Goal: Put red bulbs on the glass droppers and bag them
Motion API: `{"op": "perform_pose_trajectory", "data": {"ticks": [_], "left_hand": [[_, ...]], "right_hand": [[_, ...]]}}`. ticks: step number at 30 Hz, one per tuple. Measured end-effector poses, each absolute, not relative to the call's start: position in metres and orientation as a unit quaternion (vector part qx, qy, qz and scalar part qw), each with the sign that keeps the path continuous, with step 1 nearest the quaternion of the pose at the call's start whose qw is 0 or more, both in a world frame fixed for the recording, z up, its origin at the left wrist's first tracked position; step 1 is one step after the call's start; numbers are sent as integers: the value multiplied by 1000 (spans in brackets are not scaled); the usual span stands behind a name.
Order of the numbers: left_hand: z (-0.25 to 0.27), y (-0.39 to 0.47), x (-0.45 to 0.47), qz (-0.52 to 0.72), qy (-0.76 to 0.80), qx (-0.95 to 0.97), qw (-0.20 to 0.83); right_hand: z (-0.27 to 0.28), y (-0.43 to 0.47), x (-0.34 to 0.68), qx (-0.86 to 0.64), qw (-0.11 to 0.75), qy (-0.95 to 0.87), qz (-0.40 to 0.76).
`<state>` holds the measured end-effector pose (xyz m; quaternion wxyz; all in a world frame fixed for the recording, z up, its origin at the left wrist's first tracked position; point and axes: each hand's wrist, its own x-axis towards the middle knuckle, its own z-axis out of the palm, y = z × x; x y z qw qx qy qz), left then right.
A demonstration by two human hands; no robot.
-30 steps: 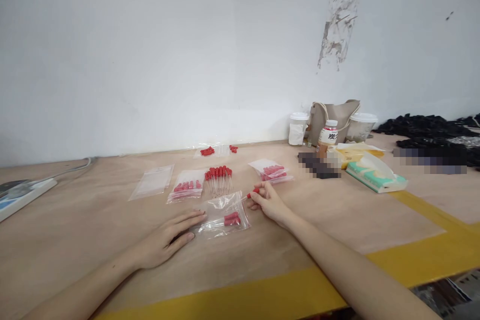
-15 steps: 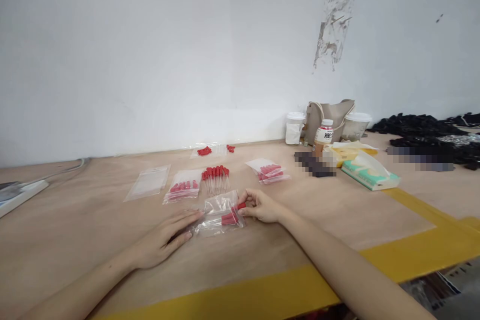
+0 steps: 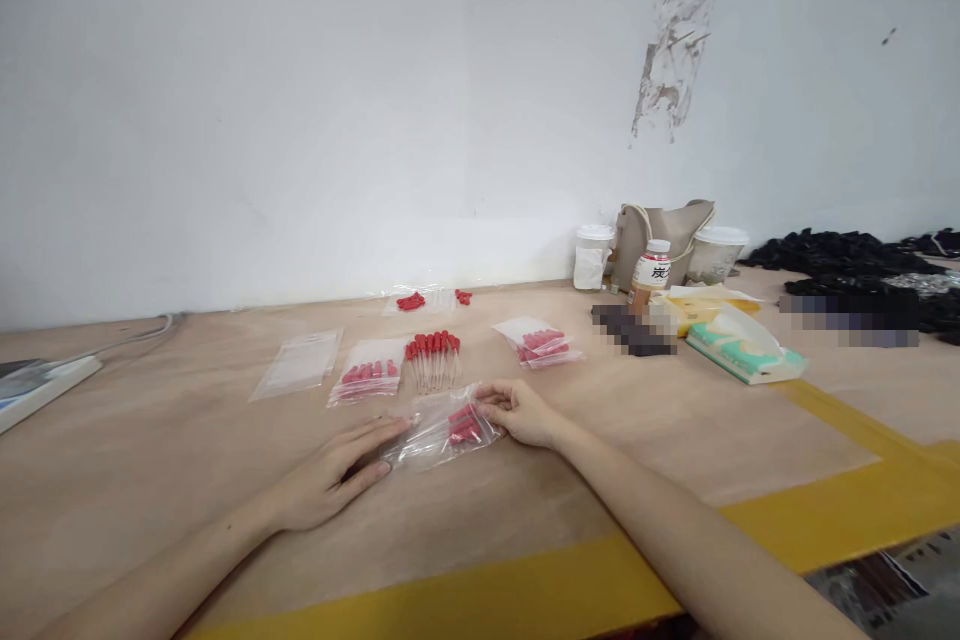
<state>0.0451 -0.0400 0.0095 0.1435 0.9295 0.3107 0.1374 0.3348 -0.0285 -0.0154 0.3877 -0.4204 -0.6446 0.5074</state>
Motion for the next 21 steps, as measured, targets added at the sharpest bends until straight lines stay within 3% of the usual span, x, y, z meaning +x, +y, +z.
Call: {"op": "perform_pose_trajectory", "data": {"ticks": [5, 9, 15, 21], "left_hand": [[10, -41, 45, 115, 303, 935, 142], [8, -41, 44, 115, 306, 935, 139], [8, -40, 44, 116, 304, 935, 140], [9, -42, 45, 123, 295, 937, 139]], "right_hand": [[-15, -29, 339, -457, 382, -621, 510], [-10, -17, 343, -546, 402, -609, 413], [2, 26, 324, -622, 346, -682, 170], [12, 59, 294, -696, 275, -649, 135]]}}
